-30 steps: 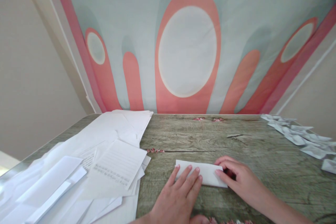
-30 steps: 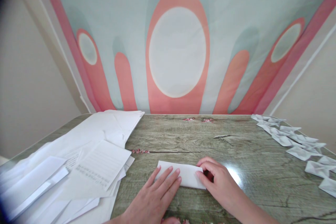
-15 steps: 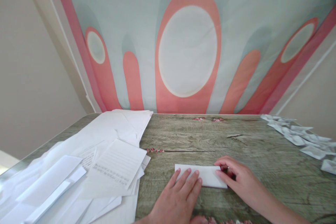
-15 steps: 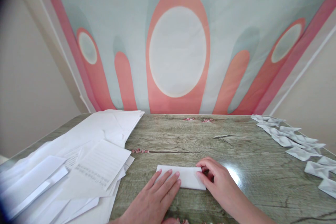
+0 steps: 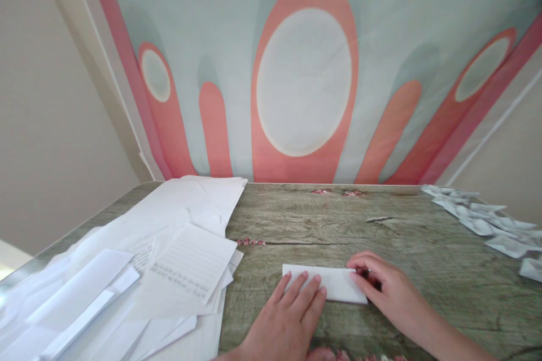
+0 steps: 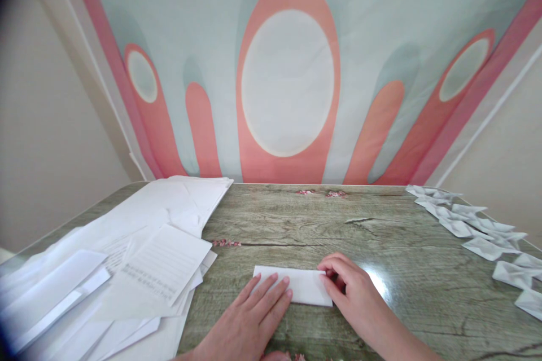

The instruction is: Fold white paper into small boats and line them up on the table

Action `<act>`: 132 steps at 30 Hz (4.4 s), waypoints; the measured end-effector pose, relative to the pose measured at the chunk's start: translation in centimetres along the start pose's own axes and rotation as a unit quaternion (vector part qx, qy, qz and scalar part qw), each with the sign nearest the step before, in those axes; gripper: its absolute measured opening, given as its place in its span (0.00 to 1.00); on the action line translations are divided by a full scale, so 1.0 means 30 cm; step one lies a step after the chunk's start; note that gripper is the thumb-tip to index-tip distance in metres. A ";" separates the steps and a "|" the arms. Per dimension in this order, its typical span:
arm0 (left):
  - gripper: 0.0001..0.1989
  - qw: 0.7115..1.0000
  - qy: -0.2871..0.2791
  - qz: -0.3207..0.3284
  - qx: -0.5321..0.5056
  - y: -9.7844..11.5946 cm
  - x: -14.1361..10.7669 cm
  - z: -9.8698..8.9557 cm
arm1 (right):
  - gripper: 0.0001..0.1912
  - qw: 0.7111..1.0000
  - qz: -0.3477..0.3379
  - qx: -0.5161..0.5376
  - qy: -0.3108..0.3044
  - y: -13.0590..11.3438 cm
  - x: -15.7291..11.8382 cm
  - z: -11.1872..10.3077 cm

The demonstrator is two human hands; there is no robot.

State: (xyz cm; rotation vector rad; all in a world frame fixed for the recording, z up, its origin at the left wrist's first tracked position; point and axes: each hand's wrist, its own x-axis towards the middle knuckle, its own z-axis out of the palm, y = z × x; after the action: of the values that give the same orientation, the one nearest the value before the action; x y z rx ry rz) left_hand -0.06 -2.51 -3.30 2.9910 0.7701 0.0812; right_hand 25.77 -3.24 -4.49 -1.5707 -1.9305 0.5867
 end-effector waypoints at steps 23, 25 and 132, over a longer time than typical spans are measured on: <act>0.35 0.999 -0.020 -0.009 -0.035 0.004 0.000 -0.012 | 0.17 0.976 -0.171 -0.132 -0.008 -0.053 -0.054 -0.008; 0.35 0.999 -0.020 -0.012 -0.036 0.006 0.000 -0.013 | 0.20 0.975 -0.166 -0.149 -0.020 -0.050 -0.059 -0.004; 0.33 0.994 -0.059 -0.039 -0.085 0.036 0.024 -0.139 | 0.17 0.878 -0.249 -0.403 0.071 -0.065 -0.144 0.018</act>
State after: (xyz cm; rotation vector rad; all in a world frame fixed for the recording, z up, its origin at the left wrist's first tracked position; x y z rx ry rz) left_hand 0.82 -2.95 0.94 2.7743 0.8211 -0.0304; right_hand 24.59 -7.86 -4.28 -1.3652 -2.4791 -0.6183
